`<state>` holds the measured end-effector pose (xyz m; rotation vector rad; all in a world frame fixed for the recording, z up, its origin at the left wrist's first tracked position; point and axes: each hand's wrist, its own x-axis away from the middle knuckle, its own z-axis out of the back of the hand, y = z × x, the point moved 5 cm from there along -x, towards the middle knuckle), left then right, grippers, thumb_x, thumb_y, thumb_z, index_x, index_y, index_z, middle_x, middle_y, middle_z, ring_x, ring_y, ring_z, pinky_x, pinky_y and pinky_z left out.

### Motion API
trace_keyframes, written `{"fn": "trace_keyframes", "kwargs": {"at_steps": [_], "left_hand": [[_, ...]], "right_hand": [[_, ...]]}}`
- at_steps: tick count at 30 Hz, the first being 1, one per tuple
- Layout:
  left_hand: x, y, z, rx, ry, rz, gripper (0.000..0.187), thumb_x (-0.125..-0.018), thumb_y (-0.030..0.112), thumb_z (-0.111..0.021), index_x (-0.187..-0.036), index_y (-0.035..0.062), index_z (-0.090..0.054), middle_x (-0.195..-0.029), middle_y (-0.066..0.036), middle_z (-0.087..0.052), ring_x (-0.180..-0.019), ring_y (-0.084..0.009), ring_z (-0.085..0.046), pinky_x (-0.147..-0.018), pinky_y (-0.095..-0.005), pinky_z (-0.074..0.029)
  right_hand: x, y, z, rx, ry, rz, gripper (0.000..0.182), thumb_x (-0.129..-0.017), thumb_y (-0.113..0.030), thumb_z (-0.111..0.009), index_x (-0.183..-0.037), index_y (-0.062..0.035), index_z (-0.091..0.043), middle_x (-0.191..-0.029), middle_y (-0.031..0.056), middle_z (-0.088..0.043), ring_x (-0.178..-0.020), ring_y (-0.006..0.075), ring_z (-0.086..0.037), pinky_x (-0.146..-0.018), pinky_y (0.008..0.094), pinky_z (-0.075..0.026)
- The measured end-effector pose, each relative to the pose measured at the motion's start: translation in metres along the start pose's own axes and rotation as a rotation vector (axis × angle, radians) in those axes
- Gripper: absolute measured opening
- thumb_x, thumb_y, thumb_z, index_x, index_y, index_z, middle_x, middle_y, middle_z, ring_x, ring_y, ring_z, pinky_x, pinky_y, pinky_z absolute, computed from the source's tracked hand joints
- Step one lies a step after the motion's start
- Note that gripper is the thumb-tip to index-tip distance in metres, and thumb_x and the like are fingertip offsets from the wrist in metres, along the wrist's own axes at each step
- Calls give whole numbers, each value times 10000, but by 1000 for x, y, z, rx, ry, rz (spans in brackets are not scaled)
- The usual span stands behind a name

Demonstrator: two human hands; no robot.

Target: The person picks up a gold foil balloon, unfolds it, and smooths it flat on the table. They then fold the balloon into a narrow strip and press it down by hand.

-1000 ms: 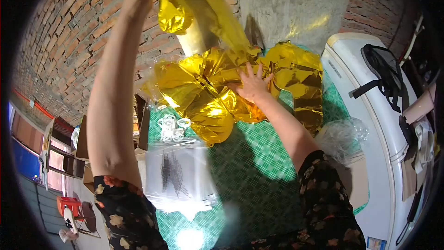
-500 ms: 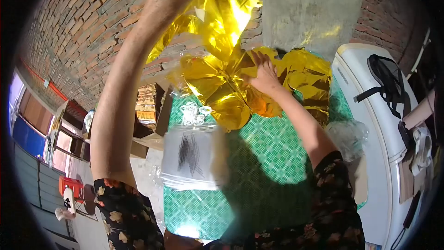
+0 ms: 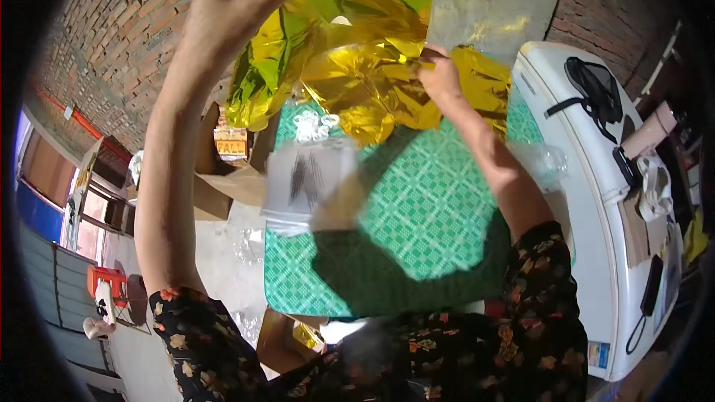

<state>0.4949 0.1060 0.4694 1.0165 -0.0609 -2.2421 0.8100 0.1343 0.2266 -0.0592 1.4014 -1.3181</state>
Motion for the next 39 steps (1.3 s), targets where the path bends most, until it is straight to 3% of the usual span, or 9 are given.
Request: {"fn": "trace_keyframes", "kwargs": {"at_steps": [4,5,7,10,17,26,31,36,39], "left_hand": [[92,31,-17,445,-97,15,157,-959,116,-699,-1052,-10,-706,-1056,-25,-697,-987,-107,-620,-885,-259,-485],[109,34,-20,257,29,-265,149,-922,109,-718,-1008,-12,-728,-934,-72,-715,-883,-155,-658,-786,-300,-528],[161,40,-35,319,-41,-122,95,-835,36,-726,-919,-2,-702,-943,-101,-698,-919,-230,-660,-813,-336,-530],[232,49,-67,247,-108,-210,136,-792,16,-711,-928,15,-714,-952,-124,-692,-942,-301,-658,-828,-401,-545],[360,70,-149,338,-262,-97,214,-777,38,-764,-984,15,-717,-1021,-114,-691,-1003,-305,-663,-865,-403,-563],[404,81,-175,314,-377,-12,293,-741,44,-789,-1026,12,-728,-1057,-124,-667,-1054,-318,-645,-914,-432,-529],[396,89,-172,295,-550,-73,474,-713,117,-849,-1160,47,-710,-1243,-142,-612,-1264,-337,-536,-1051,-472,-444],[377,78,-169,234,-582,-48,607,-827,466,-784,-1271,68,-669,-1424,-170,-527,-1382,-400,-427,-1163,-550,-327],[358,79,-177,198,-506,-81,629,-837,483,-777,-1300,78,-650,-1445,-178,-505,-1403,-422,-402,-1165,-582,-308]], "right_hand": [[49,-3,43,-608,-183,-206,320,-927,-164,-735,-1203,-23,-657,-1007,75,-723,-957,187,-687,-820,324,-565],[65,-17,60,-636,-208,-116,291,-950,-144,-713,-1208,-23,-653,-1002,54,-720,-946,152,-677,-790,304,-563],[91,-9,92,22,-119,-195,179,-1004,-122,-635,-1155,-32,-674,-973,20,-708,-883,107,-663,-752,255,-532],[145,-2,130,0,-232,-297,166,-994,-26,-542,-1101,11,-663,-1059,75,-723,-911,143,-697,-751,247,-548],[228,17,152,267,-311,39,199,-893,77,-580,-1061,-3,-651,-1083,166,-729,-1013,322,-721,-870,377,-570],[264,43,151,560,-472,-86,283,-821,86,-594,-1070,-30,-660,-1059,188,-699,-1006,415,-669,-875,463,-546],[267,49,150,628,-507,139,305,-830,19,-607,-1122,-44,-666,-1192,173,-667,-1118,382,-631,-919,459,-541],[272,9,145,1021,-466,169,421,-765,-84,-743,-1180,-83,-670,-1365,95,-582,-1302,317,-519,-998,433,-510],[266,-36,136,909,-305,287,350,-874,-103,-660,-1220,-61,-682,-1325,87,-622,-1219,307,-588,-980,416,-499]]}}
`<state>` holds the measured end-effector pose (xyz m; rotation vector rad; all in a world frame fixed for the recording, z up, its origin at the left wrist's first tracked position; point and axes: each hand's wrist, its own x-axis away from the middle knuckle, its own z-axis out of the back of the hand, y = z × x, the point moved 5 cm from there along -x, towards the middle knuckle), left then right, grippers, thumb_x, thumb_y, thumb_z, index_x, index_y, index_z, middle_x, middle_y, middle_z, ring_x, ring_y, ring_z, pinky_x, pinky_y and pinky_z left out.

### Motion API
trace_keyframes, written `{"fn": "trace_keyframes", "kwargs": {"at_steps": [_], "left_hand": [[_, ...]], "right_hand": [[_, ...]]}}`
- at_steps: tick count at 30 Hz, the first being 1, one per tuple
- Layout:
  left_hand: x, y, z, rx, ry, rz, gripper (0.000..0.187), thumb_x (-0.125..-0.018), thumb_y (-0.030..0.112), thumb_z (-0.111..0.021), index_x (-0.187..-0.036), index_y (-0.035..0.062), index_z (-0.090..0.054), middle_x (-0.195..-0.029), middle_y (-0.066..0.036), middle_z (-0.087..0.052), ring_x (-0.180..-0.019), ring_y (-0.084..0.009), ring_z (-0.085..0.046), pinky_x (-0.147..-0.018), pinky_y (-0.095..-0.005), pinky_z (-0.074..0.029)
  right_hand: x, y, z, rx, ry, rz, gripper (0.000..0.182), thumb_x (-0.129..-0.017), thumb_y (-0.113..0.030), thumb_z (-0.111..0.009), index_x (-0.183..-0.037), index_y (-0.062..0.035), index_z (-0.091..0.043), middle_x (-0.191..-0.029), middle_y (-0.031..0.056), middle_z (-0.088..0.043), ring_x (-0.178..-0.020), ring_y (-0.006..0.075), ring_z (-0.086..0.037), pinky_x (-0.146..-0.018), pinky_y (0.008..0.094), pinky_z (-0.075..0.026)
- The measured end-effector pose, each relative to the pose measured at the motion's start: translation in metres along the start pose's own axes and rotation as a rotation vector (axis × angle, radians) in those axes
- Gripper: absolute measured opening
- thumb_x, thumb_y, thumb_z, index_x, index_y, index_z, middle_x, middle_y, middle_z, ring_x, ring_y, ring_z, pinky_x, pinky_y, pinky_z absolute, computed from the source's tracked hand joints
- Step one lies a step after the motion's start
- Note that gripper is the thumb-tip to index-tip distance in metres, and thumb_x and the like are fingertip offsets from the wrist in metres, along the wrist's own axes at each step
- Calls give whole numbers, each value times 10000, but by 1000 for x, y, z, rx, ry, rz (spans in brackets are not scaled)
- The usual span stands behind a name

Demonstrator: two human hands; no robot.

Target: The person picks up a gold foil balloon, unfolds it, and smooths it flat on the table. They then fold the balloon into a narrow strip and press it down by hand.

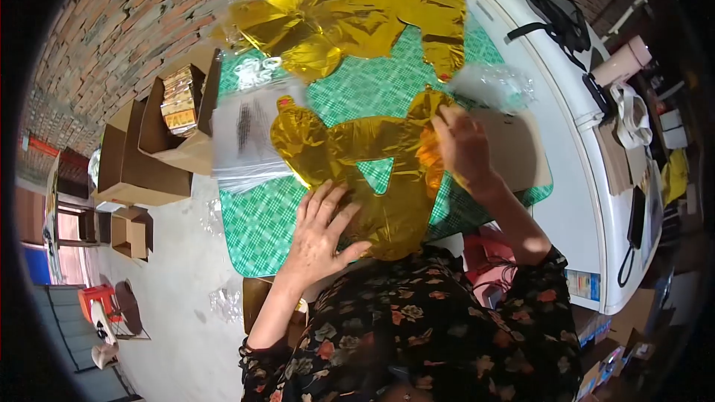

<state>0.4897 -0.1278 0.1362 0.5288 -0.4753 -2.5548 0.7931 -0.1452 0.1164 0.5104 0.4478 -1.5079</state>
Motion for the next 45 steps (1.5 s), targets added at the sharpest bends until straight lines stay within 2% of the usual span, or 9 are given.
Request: {"fn": "trace_keyframes", "kwargs": {"at_steps": [1,5,9,16,17,24,31,39,45], "left_hand": [[-4,-5,-12,2,-27,-11,671,-862,548,-734,-1354,103,-626,-1500,-191,-457,-1453,-444,-337,-1184,-626,-255],[-16,-6,-57,-110,-122,-36,788,-899,670,-612,-1502,174,-511,-1620,-189,-314,-1523,-462,-198,-1210,-666,-153],[-15,-8,-72,-208,-151,-27,840,-904,712,-560,-1560,203,-428,-1636,-186,-288,-1516,-492,-186,-1202,-688,-131],[-15,-10,-74,-273,-189,-19,854,-903,732,-545,-1572,221,-404,-1663,-169,-240,-1526,-482,-170,-1201,-694,-146],[-16,-10,-74,-281,-180,-24,856,-904,733,-543,-1576,223,-398,-1662,-166,-243,-1526,-480,-172,-1197,-698,-161],[-17,-14,-76,-237,-144,-17,881,-867,702,-630,-1582,251,-384,-1659,-156,-251,-1531,-468,-171,-1195,-698,-180],[-32,-36,-29,-63,-46,28,816,-918,618,-630,-1569,180,-406,-1657,-181,-259,-1558,-416,-147,-1226,-661,-104],[-100,-144,46,-6,244,118,570,-955,302,-710,-1429,38,-534,-1558,-196,-430,-1406,-412,-441,-1141,-512,-404],[-175,-238,41,152,357,215,476,-930,208,-724,-1351,26,-594,-1388,-177,-598,-1160,-368,-647,-982,-423,-533]], "right_hand": [[2,-8,-10,-29,-38,24,486,-866,-241,-728,-1308,-61,-640,-1425,133,-549,-1326,334,-502,-1056,466,-435],[12,-31,-29,-137,-202,107,700,-882,-432,-737,-1447,-72,-537,-1496,244,-464,-1397,475,-396,-1107,674,-313],[19,-9,-73,-51,-186,37,730,-924,-521,-656,-1505,-117,-479,-1539,242,-414,-1419,482,-354,-1130,677,-270],[-26,9,-74,40,-175,82,713,-882,-470,-724,-1450,-88,-527,-1468,215,-470,-1347,457,-415,-1048,646,-336],[-41,12,-76,44,-123,95,656,-872,-429,-744,-1395,-76,-563,-1395,175,-527,-1326,393,-442,-1018,585,-367],[-154,-36,-134,-157,-116,292,454,-932,-211,-671,-1359,-82,-590,-1415,99,-569,-1374,331,-451,-1096,516,-379],[-204,-62,-194,-149,-153,372,324,-871,-31,-635,-1190,-68,-672,-1305,85,-645,-1316,289,-520,-1069,481,-410],[-230,-51,-205,-585,-61,70,54,-849,-88,-719,-884,-52,-699,-829,158,-705,-825,374,-682,-769,477,-526],[-243,-38,-223,-655,-242,-82,181,-804,-153,-795,-911,-56,-685,-835,184,-694,-805,413,-668,-716,481,-521]]}}
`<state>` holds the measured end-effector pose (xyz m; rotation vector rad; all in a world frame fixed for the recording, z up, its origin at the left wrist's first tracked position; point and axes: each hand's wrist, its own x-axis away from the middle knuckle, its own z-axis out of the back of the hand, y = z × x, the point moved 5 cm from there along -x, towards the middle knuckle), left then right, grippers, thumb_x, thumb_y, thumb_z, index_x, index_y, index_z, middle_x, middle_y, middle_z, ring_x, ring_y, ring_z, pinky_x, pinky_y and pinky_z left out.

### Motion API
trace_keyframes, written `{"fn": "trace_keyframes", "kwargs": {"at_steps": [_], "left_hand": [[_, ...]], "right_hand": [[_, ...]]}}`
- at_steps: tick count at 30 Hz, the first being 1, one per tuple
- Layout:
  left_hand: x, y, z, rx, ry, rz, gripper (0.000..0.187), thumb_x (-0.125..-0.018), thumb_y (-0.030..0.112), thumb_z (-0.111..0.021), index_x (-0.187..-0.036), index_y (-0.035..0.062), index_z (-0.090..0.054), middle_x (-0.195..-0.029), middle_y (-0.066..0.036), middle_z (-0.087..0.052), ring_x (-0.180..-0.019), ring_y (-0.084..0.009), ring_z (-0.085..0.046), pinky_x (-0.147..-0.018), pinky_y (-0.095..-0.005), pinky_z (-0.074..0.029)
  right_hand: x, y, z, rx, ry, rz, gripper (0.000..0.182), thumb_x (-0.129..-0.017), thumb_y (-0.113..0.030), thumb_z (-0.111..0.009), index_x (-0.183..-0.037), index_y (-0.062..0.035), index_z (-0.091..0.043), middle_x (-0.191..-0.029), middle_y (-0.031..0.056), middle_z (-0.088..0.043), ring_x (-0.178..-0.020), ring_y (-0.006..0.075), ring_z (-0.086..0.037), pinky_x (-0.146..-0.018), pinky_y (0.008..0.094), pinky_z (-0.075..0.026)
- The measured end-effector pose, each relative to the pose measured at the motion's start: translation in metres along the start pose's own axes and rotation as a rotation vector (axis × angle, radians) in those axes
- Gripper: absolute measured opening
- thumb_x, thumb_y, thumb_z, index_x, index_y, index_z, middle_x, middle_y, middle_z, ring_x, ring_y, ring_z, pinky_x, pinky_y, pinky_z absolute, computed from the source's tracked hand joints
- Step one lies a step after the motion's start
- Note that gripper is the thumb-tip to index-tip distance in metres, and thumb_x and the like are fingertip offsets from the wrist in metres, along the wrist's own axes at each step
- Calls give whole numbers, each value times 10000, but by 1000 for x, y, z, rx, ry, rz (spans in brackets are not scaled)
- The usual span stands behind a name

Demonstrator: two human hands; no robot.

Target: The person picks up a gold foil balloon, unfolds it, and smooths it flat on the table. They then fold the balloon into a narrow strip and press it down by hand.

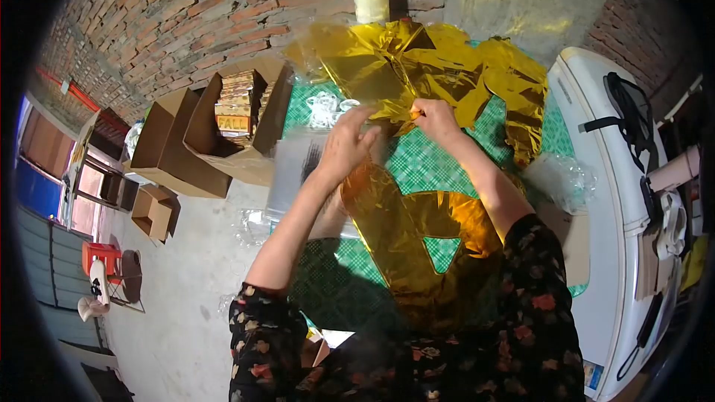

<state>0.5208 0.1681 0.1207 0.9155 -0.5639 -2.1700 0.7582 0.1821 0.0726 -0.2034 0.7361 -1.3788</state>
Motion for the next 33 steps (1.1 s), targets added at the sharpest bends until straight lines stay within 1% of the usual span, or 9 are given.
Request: {"fn": "trace_keyframes", "kwargs": {"at_steps": [4,7,12,15,18,21,23,27,33], "left_hand": [[-31,-24,-31,-70,66,-84,400,-918,182,-729,-1279,27,-650,-1299,-179,-650,-1073,-339,-683,-897,-402,-558],[-38,-26,-50,-32,-59,4,354,-907,174,-734,-1220,20,-681,-1312,-178,-642,-1060,-338,-681,-884,-395,-550],[-50,-53,-60,89,136,220,241,-925,207,-725,-1064,11,-746,-940,-153,-758,-817,-288,-727,-750,-368,-556],[-53,-58,-57,150,125,343,258,-937,243,-704,-1073,32,-765,-900,-159,-763,-814,-308,-732,-779,-386,-561],[-54,-65,-55,229,116,441,271,-951,263,-702,-1071,27,-759,-912,-153,-767,-802,-253,-732,-768,-363,-554],[-54,-73,-58,260,156,423,268,-959,270,-700,-1035,18,-748,-894,-141,-766,-782,-223,-724,-759,-357,-552],[-55,-82,-63,279,187,429,262,-956,264,-705,-1005,9,-737,-881,-131,-763,-775,-218,-719,-755,-364,-552],[-58,-70,-58,593,207,468,176,-991,184,-702,-975,10,-680,-828,19,-669,-739,-73,-569,-683,-252,-479],[-66,-66,-46,626,228,460,151,-993,155,-687,-991,6,-668,-862,3,-678,-766,-80,-583,-713,-250,-490]], "right_hand": [[-8,1,3,-27,-22,27,222,-805,-197,-817,-894,-56,-670,-814,181,-681,-791,408,-662,-702,479,-511],[-13,-4,9,5,-67,8,237,-830,-235,-810,-880,-52,-666,-802,177,-676,-777,403,-657,-698,477,-509],[-23,-7,8,58,-176,-45,237,-887,-248,-760,-987,-46,-687,-909,168,-698,-861,391,-651,-782,471,-509],[-8,-24,20,67,411,332,287,-911,-236,-732,-1125,-55,-671,-1050,153,-677,-982,364,-624,-886,461,-479],[10,-44,35,160,480,220,338,-921,-232,-716,-1207,-69,-640,-1135,133,-643,-1054,332,-588,-978,447,-426],[22,-40,32,149,431,258,275,-912,-223,-720,-1145,-87,-673,-1107,106,-653,-1053,309,-582,-996,432,-411],[25,-32,23,158,204,262,246,-907,-213,-716,-1117,-87,-689,-1087,89,-664,-1057,302,-576,-1007,431,-399],[33,-44,15,163,-58,425,233,-910,-197,-696,-1094,-58,-732,-1152,83,-705,-1151,272,-593,-989,422,-424],[40,-39,11,240,68,564,200,-872,-157,-716,-1042,-55,-736,-1090,75,-737,-1145,251,-644,-1005,409,-457]]}}
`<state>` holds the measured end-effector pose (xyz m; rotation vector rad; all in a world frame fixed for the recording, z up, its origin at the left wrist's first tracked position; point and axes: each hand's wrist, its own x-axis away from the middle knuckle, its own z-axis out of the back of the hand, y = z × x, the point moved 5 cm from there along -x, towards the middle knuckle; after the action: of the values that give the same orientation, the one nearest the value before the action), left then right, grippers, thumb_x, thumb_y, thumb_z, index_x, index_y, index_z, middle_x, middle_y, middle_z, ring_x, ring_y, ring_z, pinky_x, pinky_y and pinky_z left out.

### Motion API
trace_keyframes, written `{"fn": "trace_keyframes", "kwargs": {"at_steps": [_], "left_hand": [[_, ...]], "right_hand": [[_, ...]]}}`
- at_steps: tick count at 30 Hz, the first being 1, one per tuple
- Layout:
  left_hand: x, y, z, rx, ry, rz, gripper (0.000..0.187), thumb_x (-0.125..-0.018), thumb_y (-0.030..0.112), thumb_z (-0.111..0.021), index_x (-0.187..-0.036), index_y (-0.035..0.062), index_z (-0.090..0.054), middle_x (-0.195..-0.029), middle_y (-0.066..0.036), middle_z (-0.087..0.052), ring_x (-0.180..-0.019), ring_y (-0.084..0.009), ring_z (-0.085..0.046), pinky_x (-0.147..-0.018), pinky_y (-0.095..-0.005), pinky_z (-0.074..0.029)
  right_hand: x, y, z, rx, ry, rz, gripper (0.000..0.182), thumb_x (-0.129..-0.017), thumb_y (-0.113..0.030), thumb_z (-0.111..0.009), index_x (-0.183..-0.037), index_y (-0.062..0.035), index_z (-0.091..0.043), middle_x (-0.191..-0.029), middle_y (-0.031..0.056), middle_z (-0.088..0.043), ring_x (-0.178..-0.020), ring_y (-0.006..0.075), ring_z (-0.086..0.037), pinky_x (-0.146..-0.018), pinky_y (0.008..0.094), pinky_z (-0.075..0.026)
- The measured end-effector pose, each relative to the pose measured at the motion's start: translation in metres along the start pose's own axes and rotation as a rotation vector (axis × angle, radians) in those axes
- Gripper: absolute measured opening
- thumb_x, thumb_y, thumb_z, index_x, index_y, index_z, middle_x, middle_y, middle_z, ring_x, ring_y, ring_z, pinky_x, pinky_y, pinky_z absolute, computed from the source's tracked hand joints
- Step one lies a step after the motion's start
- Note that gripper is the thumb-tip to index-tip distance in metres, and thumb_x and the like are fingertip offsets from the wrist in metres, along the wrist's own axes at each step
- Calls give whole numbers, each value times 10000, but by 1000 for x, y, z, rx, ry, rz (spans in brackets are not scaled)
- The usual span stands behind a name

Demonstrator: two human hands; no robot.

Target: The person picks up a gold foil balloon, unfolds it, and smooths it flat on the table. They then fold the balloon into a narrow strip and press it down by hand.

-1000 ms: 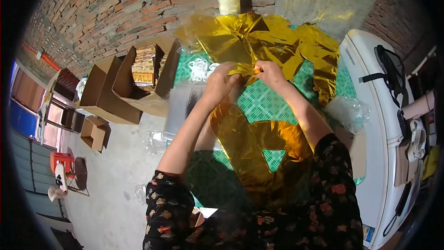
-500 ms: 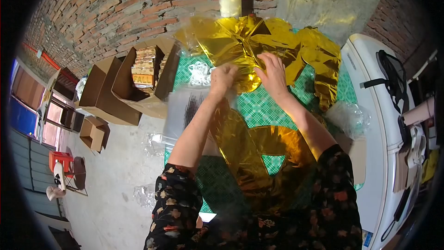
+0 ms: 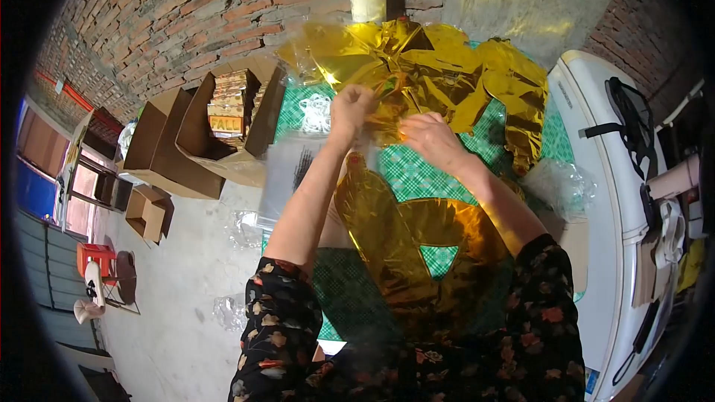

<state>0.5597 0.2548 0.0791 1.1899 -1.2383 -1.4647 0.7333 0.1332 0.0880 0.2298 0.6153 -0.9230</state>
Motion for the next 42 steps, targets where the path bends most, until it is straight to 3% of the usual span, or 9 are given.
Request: {"fn": "trace_keyframes", "kwargs": {"at_steps": [2,6,12,15,17,26,33,39,42], "left_hand": [[-3,-1,1,26,4,-64,182,-994,157,-664,-997,-25,-671,-861,-49,-717,-769,-107,-641,-720,-267,-524],[-5,-4,0,79,-26,-19,185,-996,152,-663,-1023,-31,-659,-886,-55,-717,-775,-113,-644,-725,-272,-527],[-3,-6,2,87,-29,-21,180,-991,150,-666,-1031,-26,-664,-885,-51,-719,-774,-110,-642,-725,-272,-527],[-4,-11,2,35,-29,5,149,-994,139,-670,-1016,-8,-670,-884,-16,-695,-781,-88,-607,-721,-252,-498],[-2,-10,2,33,-27,42,96,-1005,114,-677,-994,19,-669,-885,42,-642,-798,-54,-543,-723,-220,-451],[-8,-29,5,49,-37,74,100,-1008,116,-673,-1006,16,-663,-880,48,-640,-780,-46,-533,-706,-212,-452],[-7,-47,5,-10,-36,-8,107,-1012,110,-666,-1022,3,-658,-913,36,-654,-827,-57,-556,-771,-216,-472],[-15,-62,8,-41,-10,-99,179,-972,174,-684,-1044,12,-705,-898,-39,-735,-808,-101,-642,-749,-277,-522],[-13,-60,8,-103,-2,-105,190,-964,179,-689,-1049,10,-708,-911,-55,-744,-828,-107,-658,-764,-285,-529]], "right_hand": [[3,3,-6,8,12,29,199,-868,-146,-720,-1041,-49,-733,-1079,89,-740,-1122,262,-659,-965,410,-489],[1,5,-14,-37,61,18,118,-879,-99,-697,-978,-35,-689,-995,118,-724,-1014,295,-681,-829,429,-537],[-8,7,-11,-271,86,-218,131,-904,-115,-676,-874,-41,-572,-780,156,-615,-798,377,-626,-727,495,-500],[-10,13,-16,-301,35,-341,155,-910,-150,-686,-889,-46,-572,-776,166,-614,-766,389,-621,-707,493,-494],[-11,16,-17,-327,25,-362,176,-916,-167,-690,-886,-46,-565,-775,175,-615,-760,391,-621,-696,490,-489],[-20,25,-26,-293,38,-398,225,-911,-186,-729,-870,-34,-568,-780,150,-655,-766,390,-634,-684,473,-496],[-23,17,-27,-203,67,-322,224,-915,-192,-737,-910,-50,-564,-770,139,-664,-747,386,-646,-664,488,-509],[-27,25,-33,-97,-13,-446,239,-978,-254,-663,-1029,-66,-526,-753,177,-672,-765,428,-682,-656,498,-545],[-30,31,-38,-196,55,-454,225,-982,-261,-652,-1004,-64,-545,-771,175,-682,-765,415,-692,-659,500,-549]]}}
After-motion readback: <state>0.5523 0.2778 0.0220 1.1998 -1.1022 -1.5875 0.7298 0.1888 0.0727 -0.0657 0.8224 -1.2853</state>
